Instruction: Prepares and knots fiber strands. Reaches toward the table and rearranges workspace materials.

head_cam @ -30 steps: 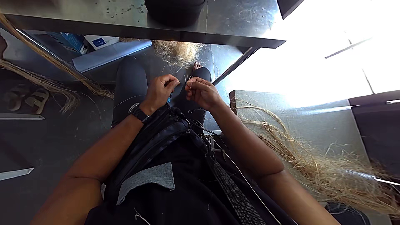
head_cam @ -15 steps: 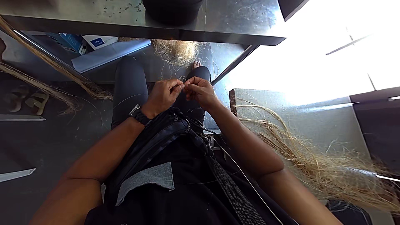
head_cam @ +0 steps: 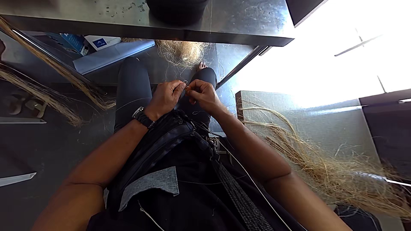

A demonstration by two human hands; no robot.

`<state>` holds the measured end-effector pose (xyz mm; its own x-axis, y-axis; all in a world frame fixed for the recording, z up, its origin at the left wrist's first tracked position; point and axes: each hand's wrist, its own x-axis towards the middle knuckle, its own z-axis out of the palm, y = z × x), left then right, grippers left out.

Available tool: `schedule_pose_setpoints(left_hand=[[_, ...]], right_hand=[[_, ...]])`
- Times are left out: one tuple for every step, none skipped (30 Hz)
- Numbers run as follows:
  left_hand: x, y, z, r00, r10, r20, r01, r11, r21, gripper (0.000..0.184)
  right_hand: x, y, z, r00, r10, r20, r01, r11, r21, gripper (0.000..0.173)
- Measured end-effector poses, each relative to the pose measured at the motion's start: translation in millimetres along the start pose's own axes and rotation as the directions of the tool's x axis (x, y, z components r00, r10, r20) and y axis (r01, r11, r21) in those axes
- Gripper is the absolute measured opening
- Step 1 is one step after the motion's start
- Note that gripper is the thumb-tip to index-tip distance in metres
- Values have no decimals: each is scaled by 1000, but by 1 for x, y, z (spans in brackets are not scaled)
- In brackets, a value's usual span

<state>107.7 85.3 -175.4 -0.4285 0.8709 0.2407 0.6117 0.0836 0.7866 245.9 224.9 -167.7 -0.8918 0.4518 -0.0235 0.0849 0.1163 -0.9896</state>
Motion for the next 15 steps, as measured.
schedule_pose_setpoints(left_hand=[[0, 0, 0, 1000, 12, 1, -12, 1000, 11, 36], [0, 1, 0, 1000, 21, 7, -21, 1000, 16, 38], [0, 1, -1, 999, 29, 14, -29, 999, 19, 41], [0, 2, -1, 999, 28, 21, -28, 1000, 13, 43], [0, 2, -1, 999, 22, 26, -22, 1000, 5, 45], [0, 2, -1, 999, 20, 27, -19, 1000, -3, 46], [0, 2, 0, 999, 27, 22, -27, 1000, -10, 45], [0, 1, 0, 999, 37, 13, -37, 999, -12, 42], [0, 0, 1, 999, 41, 5, -41, 999, -16, 39], [0, -2, 1, 999, 32, -1, -32, 999, -22, 36], [1, -3, 1, 1000, 11, -4, -11, 999, -43, 35], [1, -5, 1, 1000, -14, -4, 14, 997, -73, 34], [2, -7, 1, 999, -40, 1, 40, 994, -106, 33], [2, -8, 1, 998, -62, 6, 63, 988, -141, 33], [2, -9, 0, 997, -76, 8, 76, 982, -173, 32]], right_hand=[[0, 0, 0, 1000, -2, -4, 2, 1000, -17, 5], [0, 0, 0, 1000, -6, -8, 6, 999, -36, 6], [0, 0, 0, 1000, -11, -13, 11, 998, -57, 7], [0, 1, 0, 1000, -16, -14, 15, 998, -67, 8], [0, 1, 0, 1000, -17, -15, 16, 997, -71, 8], [0, 1, 0, 1000, -16, -16, 15, 997, -75, 7], [0, 1, 0, 1000, -18, -16, 16, 997, -81, 7], [1, 2, 0, 1000, -23, -11, 22, 996, -87, 7], [1, 3, 0, 999, -32, -4, 32, 995, -92, 7], [1, 4, 0, 999, -41, 4, 41, 994, -99, 7], [1, 4, 0, 999, -45, 12, 46, 993, -108, 7], [1, 4, 0, 999, -44, 20, 46, 992, -114, 7], [1, 4, 0, 999, -43, 26, 45, 992, -117, 7], [1, 3, 0, 999, -35, 27, 38, 994, -107, 8], [0, 2, 0, 1000, -15, 25, 17, 997, -76, 8]])
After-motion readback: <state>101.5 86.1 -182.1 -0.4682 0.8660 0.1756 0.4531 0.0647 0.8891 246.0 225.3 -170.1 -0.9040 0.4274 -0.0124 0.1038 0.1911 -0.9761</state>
